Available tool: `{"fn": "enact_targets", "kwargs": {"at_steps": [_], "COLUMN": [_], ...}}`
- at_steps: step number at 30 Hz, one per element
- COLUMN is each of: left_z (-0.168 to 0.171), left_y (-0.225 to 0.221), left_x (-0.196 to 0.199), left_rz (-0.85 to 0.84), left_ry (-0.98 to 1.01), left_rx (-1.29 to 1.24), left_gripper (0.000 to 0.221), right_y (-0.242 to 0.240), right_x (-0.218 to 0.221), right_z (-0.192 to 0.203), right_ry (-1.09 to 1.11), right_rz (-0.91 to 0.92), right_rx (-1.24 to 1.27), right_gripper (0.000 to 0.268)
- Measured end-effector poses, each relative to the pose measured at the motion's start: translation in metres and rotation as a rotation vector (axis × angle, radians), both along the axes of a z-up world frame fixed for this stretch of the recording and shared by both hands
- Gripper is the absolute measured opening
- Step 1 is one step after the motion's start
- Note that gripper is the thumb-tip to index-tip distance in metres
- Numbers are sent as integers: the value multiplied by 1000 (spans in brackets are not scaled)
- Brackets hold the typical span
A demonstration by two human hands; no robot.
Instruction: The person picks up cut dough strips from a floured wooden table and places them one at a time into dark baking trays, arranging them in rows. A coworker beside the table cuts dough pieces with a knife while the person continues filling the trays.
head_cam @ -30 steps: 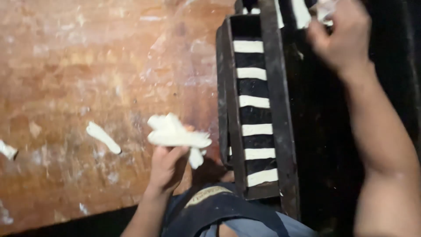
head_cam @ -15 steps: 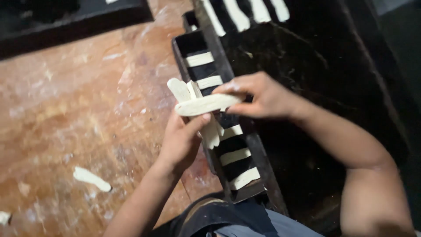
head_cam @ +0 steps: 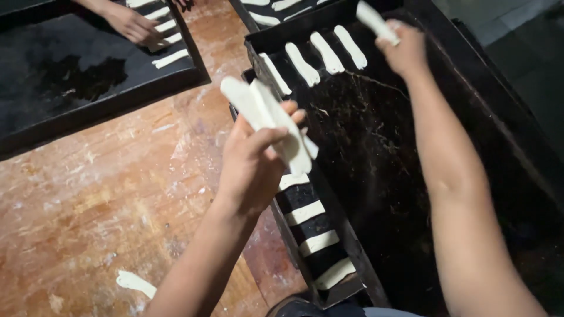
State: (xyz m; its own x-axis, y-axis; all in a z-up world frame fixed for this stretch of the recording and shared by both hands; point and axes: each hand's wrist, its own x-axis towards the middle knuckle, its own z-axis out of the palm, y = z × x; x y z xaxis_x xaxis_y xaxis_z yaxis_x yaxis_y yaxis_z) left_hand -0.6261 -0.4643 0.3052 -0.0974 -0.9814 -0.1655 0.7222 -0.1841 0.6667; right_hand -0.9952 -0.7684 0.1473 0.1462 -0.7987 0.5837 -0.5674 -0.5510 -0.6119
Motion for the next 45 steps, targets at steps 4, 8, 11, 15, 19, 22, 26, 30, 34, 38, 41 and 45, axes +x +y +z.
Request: {"fn": "enact_targets", "kwargs": {"at_steps": [4, 8, 11, 15, 19, 22, 26, 30, 34, 38, 41, 45], "left_z": [-48, -78, -98, -102, -92, -94, -105, -93, -99, -86, -89, -100], "left_y": [21, 31, 34, 35, 36, 34, 26, 22, 23, 26, 26, 25], "left_x": [22, 40, 43, 39, 33, 27, 9, -6, -10, -9, -11, -11], "left_rz": [95, 184, 220, 144, 114, 151, 221, 300, 257, 166, 105, 13], "left_ry": [16, 26, 49, 51, 9, -85, -105, -385, -479, -340, -324, -134], "left_rx": [66, 73, 115, 61, 102, 31, -162, -192, -249, -245, -210, -45], "left_gripper": [70, 72, 65, 75, 76, 77, 74, 70, 61, 66, 52, 51], "right_y": [13, -7, -24, -27, -1, 56, 197, 253, 266, 259, 253, 243], "right_x": [24, 19, 13, 13, 38, 79, 166, 180, 179, 162, 151, 138], "right_z": [-9, -23, -28, -27, 0, 39, 124, 122, 125, 110, 100, 94], "right_ry": [630, 558, 467, 474, 752, 528, 253, 388, 332, 118, -159, -435], "right_rz": [-320, -346, -362, -389, -438, -72, 382, 649, 581, 609, 742, 880], "right_rx": [-47, 33, 88, 107, -100, 72, 634, 368, 345, 676, 945, 1174], "right_gripper": [43, 42, 34, 31, 40, 29, 37, 58, 53, 46, 43, 44]}}
